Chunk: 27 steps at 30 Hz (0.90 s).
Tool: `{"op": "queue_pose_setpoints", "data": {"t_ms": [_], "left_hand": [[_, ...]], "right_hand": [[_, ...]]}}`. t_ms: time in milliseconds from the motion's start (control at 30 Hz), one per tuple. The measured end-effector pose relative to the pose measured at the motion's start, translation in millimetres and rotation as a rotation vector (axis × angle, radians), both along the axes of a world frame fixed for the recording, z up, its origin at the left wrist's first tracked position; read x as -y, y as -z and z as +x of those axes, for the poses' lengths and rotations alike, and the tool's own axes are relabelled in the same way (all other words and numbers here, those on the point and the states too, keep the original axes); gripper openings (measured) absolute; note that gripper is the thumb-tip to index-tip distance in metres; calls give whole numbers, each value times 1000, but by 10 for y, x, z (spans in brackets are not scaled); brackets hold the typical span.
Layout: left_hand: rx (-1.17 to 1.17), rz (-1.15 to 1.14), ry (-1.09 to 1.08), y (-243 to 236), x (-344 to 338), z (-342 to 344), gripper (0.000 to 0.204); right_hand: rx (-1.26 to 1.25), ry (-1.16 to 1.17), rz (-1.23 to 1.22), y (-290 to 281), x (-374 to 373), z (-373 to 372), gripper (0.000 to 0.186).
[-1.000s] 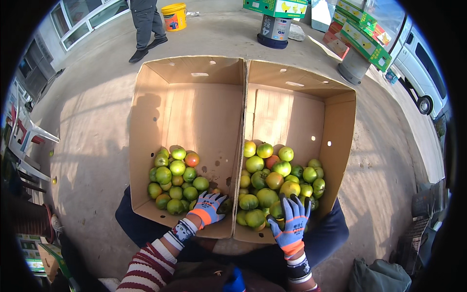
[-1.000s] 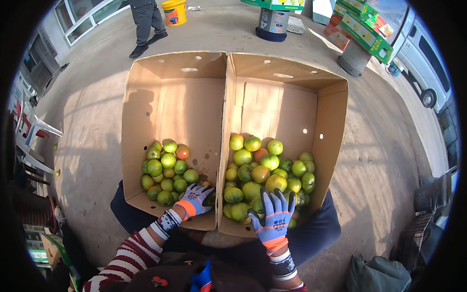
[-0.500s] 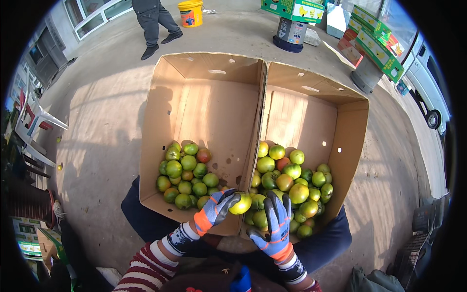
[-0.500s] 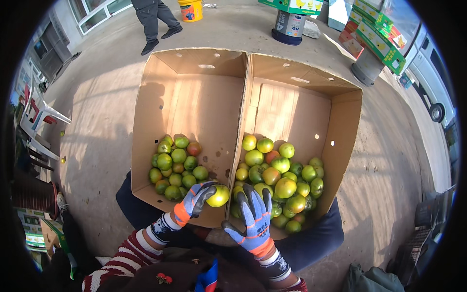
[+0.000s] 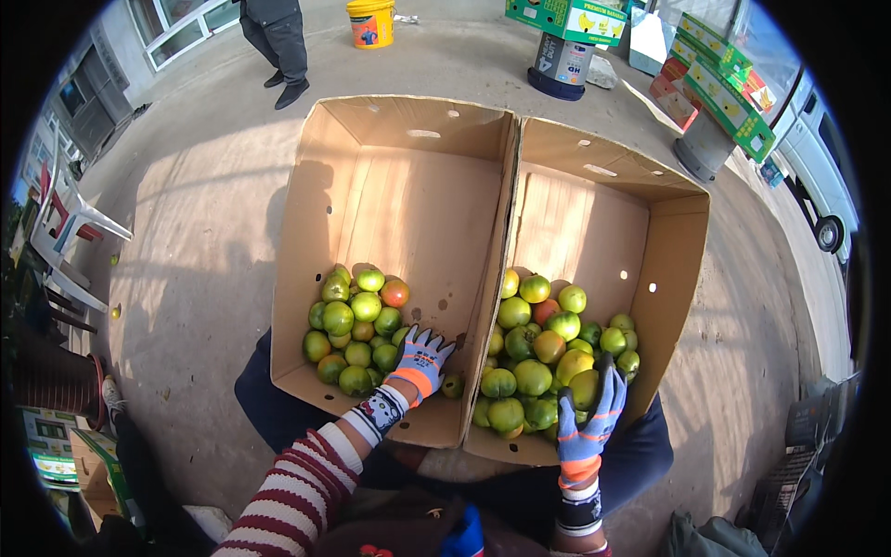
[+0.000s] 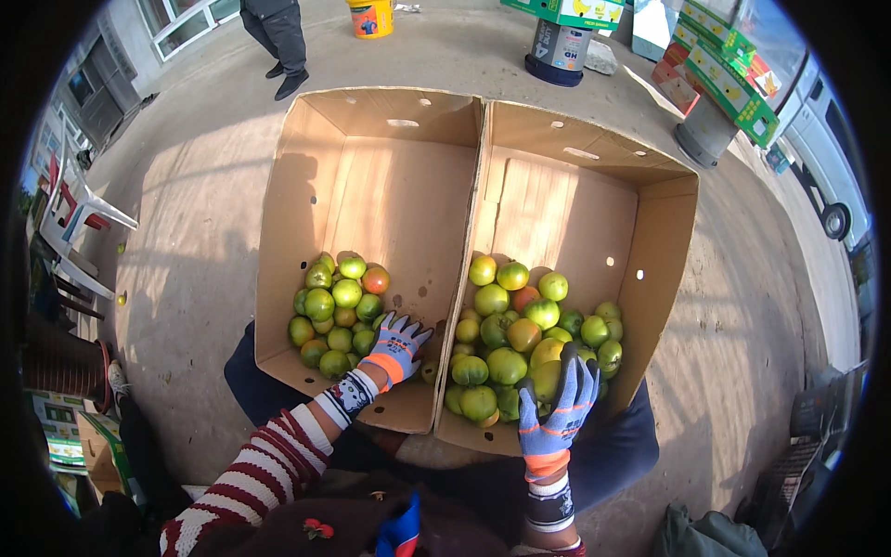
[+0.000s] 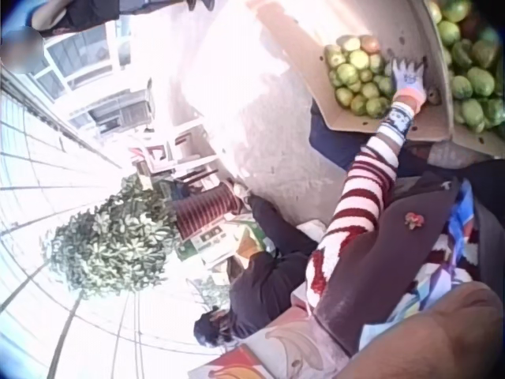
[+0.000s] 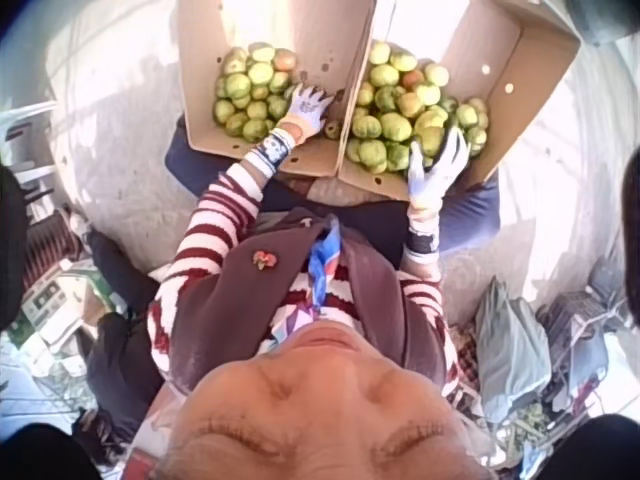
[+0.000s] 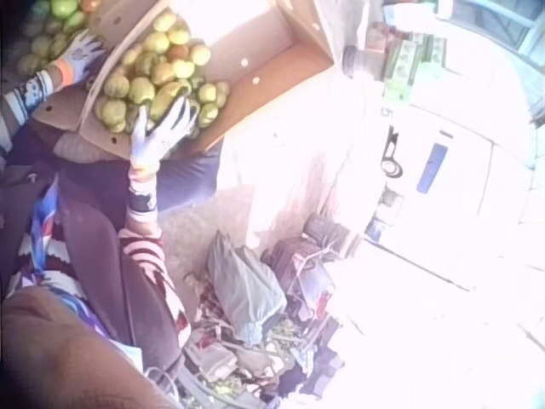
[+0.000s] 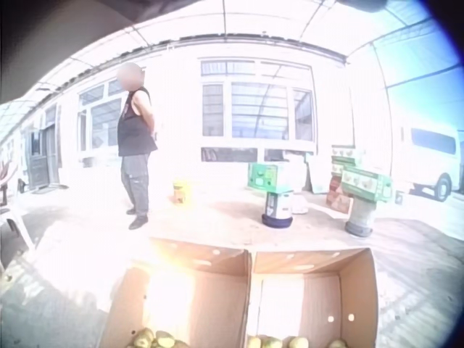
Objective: The person sits cross-legged and sorts green and red fruits between two cardboard boxes, picking up individual fruits and moving them from one box to the other.
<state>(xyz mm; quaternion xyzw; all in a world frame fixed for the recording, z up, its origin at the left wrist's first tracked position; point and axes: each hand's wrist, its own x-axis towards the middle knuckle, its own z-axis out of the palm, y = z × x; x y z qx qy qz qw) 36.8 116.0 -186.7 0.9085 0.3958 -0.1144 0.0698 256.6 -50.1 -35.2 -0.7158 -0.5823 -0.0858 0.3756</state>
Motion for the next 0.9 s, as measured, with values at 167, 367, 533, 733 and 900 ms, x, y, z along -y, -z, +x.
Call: {"op": "queue_pose_setpoints", "data": {"t_ms": [167, 367, 533, 733, 900], "left_hand": [[-420, 100, 116, 610, -29, 357, 53], [289, -28, -289, 3, -22, -2, 62], [1386, -341, -129, -588, 295, -128, 23], [1343, -681, -116, -1221, 800, 31, 34], [1350, -532, -234, -1547, 341, 27, 48]], "right_hand": [[197, 15, -375, 378, 70, -56, 68], [143, -27, -299, 354, 60, -86, 59], [-78, -347, -143, 74, -78, -355, 67], [-82, -636, 103, -146, -297, -625, 58], [-167, -432, 214, -337, -114, -482, 55]]}}
